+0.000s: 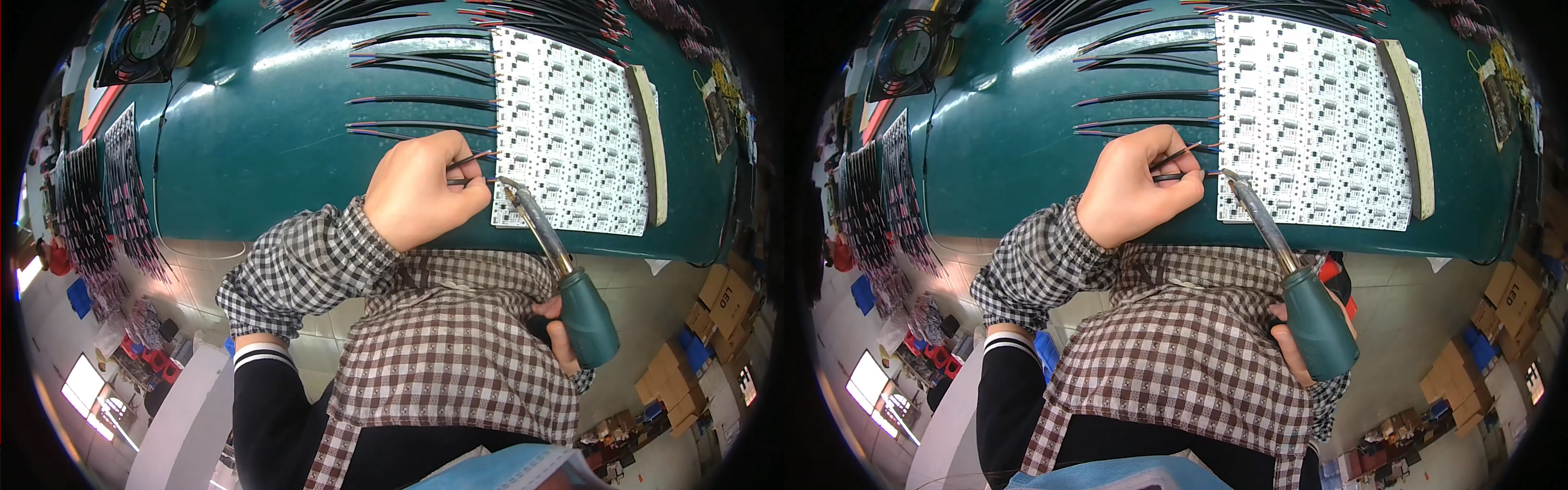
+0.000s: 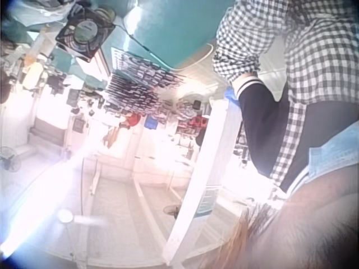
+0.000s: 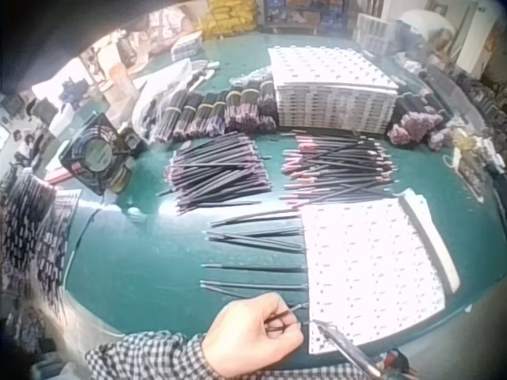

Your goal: The person solders wires onto a grid of LED circuit boards at an assembly station using a soldering iron.

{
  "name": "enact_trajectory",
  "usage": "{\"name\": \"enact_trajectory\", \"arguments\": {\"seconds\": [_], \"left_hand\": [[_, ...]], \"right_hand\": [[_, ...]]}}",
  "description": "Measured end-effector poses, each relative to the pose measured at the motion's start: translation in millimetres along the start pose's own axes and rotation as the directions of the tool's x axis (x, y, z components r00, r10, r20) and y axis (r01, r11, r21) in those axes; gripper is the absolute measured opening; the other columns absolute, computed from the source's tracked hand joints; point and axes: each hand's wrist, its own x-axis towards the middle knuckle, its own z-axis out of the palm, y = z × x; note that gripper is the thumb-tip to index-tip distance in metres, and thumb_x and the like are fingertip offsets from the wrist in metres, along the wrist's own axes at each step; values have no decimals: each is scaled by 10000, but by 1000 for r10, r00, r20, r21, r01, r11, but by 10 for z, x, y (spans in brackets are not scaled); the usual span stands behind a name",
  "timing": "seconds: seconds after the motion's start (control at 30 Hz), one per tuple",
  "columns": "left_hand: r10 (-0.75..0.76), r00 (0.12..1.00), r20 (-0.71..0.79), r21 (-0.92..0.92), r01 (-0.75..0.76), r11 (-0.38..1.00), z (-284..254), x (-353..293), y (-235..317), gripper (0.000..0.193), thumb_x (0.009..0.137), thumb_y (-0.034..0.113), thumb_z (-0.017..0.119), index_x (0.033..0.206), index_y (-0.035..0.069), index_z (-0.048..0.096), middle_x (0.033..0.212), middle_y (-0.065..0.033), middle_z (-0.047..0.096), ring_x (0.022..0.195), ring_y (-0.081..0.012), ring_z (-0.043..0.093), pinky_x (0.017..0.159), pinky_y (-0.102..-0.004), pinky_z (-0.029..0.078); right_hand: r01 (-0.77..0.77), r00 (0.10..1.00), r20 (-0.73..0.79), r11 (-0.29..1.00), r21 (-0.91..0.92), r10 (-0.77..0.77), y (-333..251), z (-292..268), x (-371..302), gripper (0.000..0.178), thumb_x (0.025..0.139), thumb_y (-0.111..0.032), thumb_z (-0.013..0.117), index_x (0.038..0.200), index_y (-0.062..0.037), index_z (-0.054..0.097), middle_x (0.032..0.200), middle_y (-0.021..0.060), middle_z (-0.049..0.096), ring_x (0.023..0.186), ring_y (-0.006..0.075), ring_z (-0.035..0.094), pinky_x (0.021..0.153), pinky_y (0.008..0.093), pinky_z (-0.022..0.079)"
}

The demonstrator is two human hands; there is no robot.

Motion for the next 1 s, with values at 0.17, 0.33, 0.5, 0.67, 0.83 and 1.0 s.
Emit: {"name": "enact_trajectory", "arguments": {"seconds": [0.17,0.33,0.5,0.67,0.83,1.0], "left_hand": [[-2,1000,-24,3,2,1000,-6,11,3,214,707,182,681,756,-21,633,731,-151,689,668,-273,691,614,-350,543],[22,1000,-23,15,-21,1000,1,26,-24,225,706,189,681,759,-24,636,730,-156,688,660,-280,686,618,-355,540],[-1,1000,-19,15,1,1000,-4,22,-15,227,703,190,682,761,-25,638,742,-160,689,666,-286,684,622,-360,538],[-2,1000,-9,21,3,1000,-28,27,2,227,697,189,685,759,-25,639,733,-157,682,658,-282,677,620,-357,534],[-6,991,135,33,2,999,-127,113,39,160,726,111,695,767,-29,629,665,-56,614,616,-79,533,567,-252,452],[42,985,170,89,-58,994,-168,169,56,155,726,108,689,770,-30,635,658,-48,604,612,-75,528,570,-253,450]], "right_hand": [[-56,988,-121,952,301,96,-86,151,37,636,847,-132,745,1337,99,414,1077,208,655,1015,273,659,882,368,549],[-21,967,-226,925,380,114,-154,180,39,710,840,-174,758,1371,102,375,1152,225,616,1097,318,628,899,391,553],[-153,981,-65,939,309,182,-241,85,58,494,940,-328,605,1229,57,493,1223,243,541,1131,284,576,894,403,531],[-64,997,-33,968,244,74,-45,57,-15,480,947,-318,593,1218,66,495,1162,216,561,1071,281,604,881,412,538],[-2,972,-216,921,390,94,-247,183,55,485,951,-299,583,1241,78,486,1163,215,559,1061,287,607,874,399,553],[-35,987,-132,931,363,88,-199,152,20,467,956,-270,578,1244,85,485,1185,226,560,1051,288,615,872,391,554]]}}
